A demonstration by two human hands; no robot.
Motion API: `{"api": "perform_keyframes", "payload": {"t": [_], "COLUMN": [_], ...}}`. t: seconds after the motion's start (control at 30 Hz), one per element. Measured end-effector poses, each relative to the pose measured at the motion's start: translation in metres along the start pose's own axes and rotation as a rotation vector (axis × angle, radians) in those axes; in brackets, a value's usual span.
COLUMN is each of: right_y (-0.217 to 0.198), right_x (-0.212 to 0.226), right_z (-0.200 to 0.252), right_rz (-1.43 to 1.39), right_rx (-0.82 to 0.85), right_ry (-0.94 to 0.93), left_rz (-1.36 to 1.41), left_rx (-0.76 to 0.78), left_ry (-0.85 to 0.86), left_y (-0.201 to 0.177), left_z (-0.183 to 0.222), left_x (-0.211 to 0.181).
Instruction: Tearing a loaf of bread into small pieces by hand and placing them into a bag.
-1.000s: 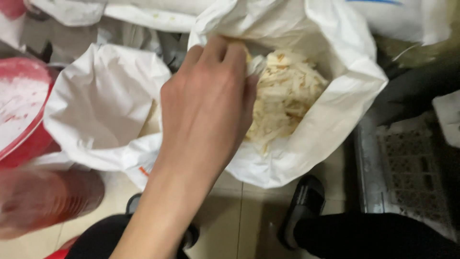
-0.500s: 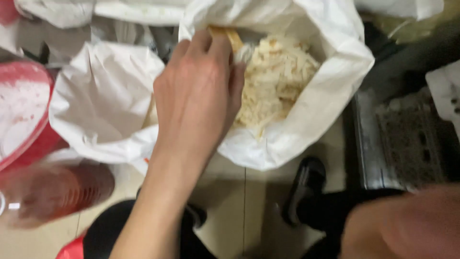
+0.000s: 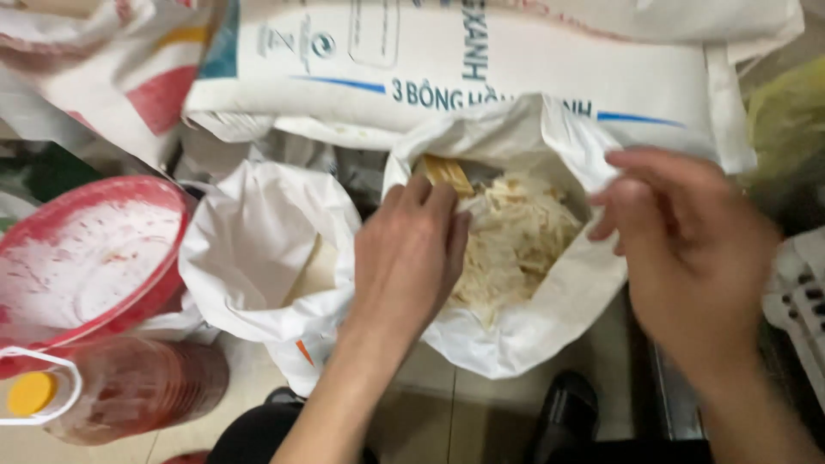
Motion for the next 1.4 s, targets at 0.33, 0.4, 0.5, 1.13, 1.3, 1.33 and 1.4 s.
{"api": "perform_keyframes", "payload": {"t": [0.33, 0.4, 0.5, 1.13, 1.3, 1.33, 1.4], "right_y": [0.077, 0.091, 0.095, 0.143, 0.133, 0.132, 0.131], "right_x": [-0.112, -0.113, -0.129, -0.187, -0.140, -0.139, -0.138], "right_z": [-0.005, 0.005, 0.009, 0.032, 0.022, 0.021, 0.023], "right_rz": [-0.147, -0.142, -0.217, -0.535, -0.436, -0.331, -0.219], "right_rx": [0.423, 0.487, 0.430, 0.448, 0.515, 0.519, 0.523], "right_ry": [0.540, 0.585, 0.558, 0.774, 0.780, 0.787, 0.800], "left_rz": [0.502, 0.539, 0.631, 0.418, 0.561, 0.505, 0.456], "left_rx": [-0.033, -0.006, -0.016, -0.113, 0.020, 0.051, 0.083], "left_ry": [-0.161, -0.203, -0.249, 0.046, -0.066, -0.046, -0.028], "left_y": [0.023, 0.031, 0.043, 0.003, 0.030, 0.035, 0.041], "left_z": [-0.002, 0.003, 0.008, -0.020, -0.008, -0.005, -0.003], "left_x": [0.010, 0.013, 0.012, -0.010, -0.010, -0.011, -0.011]}}
Point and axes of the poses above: each hand's wrist, its own z-axis away from the middle knuckle, its own y-axis out of the palm, x = y × z, the point moved 10 cm from there along -z, towards the middle knuckle, and after that the axes turned 12 degrees about y, right-handed, at the moved point
